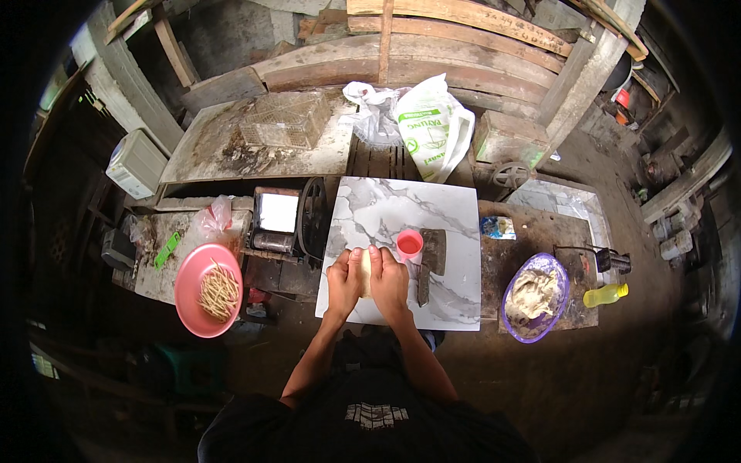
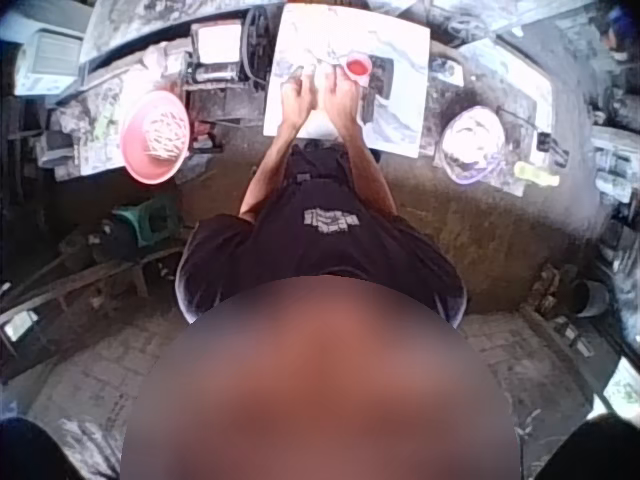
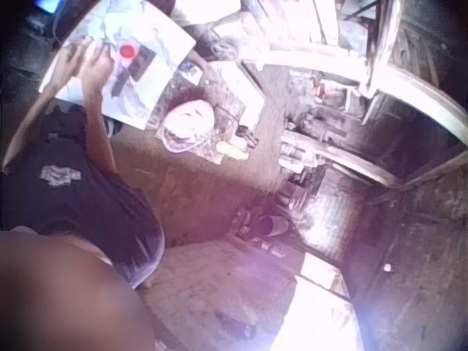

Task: The person prepares dough by hand on a tiled surface, rolling it into thin sheets and using a large knife to cut it into strips.

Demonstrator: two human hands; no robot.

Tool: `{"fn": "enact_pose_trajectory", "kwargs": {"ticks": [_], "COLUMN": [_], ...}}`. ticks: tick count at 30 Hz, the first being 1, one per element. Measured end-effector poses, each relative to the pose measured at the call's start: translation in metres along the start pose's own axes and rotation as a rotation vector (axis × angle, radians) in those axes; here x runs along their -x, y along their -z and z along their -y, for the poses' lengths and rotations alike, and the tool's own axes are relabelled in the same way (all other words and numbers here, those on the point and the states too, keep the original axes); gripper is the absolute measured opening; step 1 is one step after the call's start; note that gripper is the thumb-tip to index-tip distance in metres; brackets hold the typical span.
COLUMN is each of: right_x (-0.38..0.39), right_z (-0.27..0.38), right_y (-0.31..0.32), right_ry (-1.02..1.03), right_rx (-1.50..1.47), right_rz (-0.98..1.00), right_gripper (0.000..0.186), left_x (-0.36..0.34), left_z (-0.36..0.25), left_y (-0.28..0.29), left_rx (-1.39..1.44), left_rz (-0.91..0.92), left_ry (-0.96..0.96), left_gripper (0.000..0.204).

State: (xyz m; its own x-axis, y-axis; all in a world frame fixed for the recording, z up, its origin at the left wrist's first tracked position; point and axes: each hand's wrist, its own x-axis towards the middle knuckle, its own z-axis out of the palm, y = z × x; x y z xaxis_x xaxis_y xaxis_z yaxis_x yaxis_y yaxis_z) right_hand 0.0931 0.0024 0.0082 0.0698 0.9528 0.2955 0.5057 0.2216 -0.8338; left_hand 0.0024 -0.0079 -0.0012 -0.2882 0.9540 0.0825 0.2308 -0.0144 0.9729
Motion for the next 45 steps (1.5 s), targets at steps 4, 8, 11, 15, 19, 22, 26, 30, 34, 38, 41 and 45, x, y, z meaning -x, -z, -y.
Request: {"fn": "enact_pose_trajectory", "kwargs": {"ticks": [4,8,11,15,19,22,26,30,34,38,41,45], "right_x": [0.000,0.001,0.002,0.003,0.003,0.002,0.002,-0.001,-0.001,-0.002,-0.004,-0.005], "right_z": [-0.002,-0.004,-0.003,-0.004,-0.003,-0.002,0.003,-0.002,-0.006,-0.004,-0.006,-0.013], "right_y": [-0.001,-0.001,0.000,-0.001,-0.001,0.001,0.001,0.000,0.001,0.010,0.015,0.019], "right_ry": [0.004,0.015,0.019,0.008,0.017,-0.009,-0.024,-0.023,-0.036,-0.054,-0.015,0.022], "right_rx": [-0.011,-0.014,-0.008,-0.011,-0.001,0.010,-0.056,-0.300,-0.369,-0.176,-0.072,-0.055], "right_rz": [-0.005,-0.013,-0.013,-0.018,-0.030,-0.012,0.000,-0.010,0.042,0.087,0.034,0.034], "right_gripper": [0.035,0.035,0.035,0.035,0.035,0.035,0.035,0.036,0.034,0.030,0.028,0.027], "left_x": [0.001,0.002,0.003,0.003,0.003,0.003,0.001,0.002,0.003,0.003,0.003,0.006], "left_z": [-0.002,-0.007,-0.010,-0.006,-0.007,-0.011,0.002,0.000,0.007,0.013,0.014,0.014], "left_y": [-0.001,0.001,0.002,0.002,0.003,0.005,0.002,0.010,0.011,0.005,0.000,-0.002], "left_rx": [-0.009,-0.008,-0.001,-0.007,0.004,0.013,0.166,0.383,0.373,0.346,0.312,0.275], "left_rz": [-0.022,-0.024,-0.018,-0.026,-0.014,0.002,-0.004,0.123,0.204,0.233,0.147,0.078], "left_ry": [-0.003,0.016,0.040,-0.002,0.031,0.075,-0.020,0.165,0.143,-0.015,-0.120,-0.071], "left_gripper": [0.040,0.040,0.040,0.040,0.039,0.038,0.041,0.051,0.049,0.032,0.027,0.027]}}
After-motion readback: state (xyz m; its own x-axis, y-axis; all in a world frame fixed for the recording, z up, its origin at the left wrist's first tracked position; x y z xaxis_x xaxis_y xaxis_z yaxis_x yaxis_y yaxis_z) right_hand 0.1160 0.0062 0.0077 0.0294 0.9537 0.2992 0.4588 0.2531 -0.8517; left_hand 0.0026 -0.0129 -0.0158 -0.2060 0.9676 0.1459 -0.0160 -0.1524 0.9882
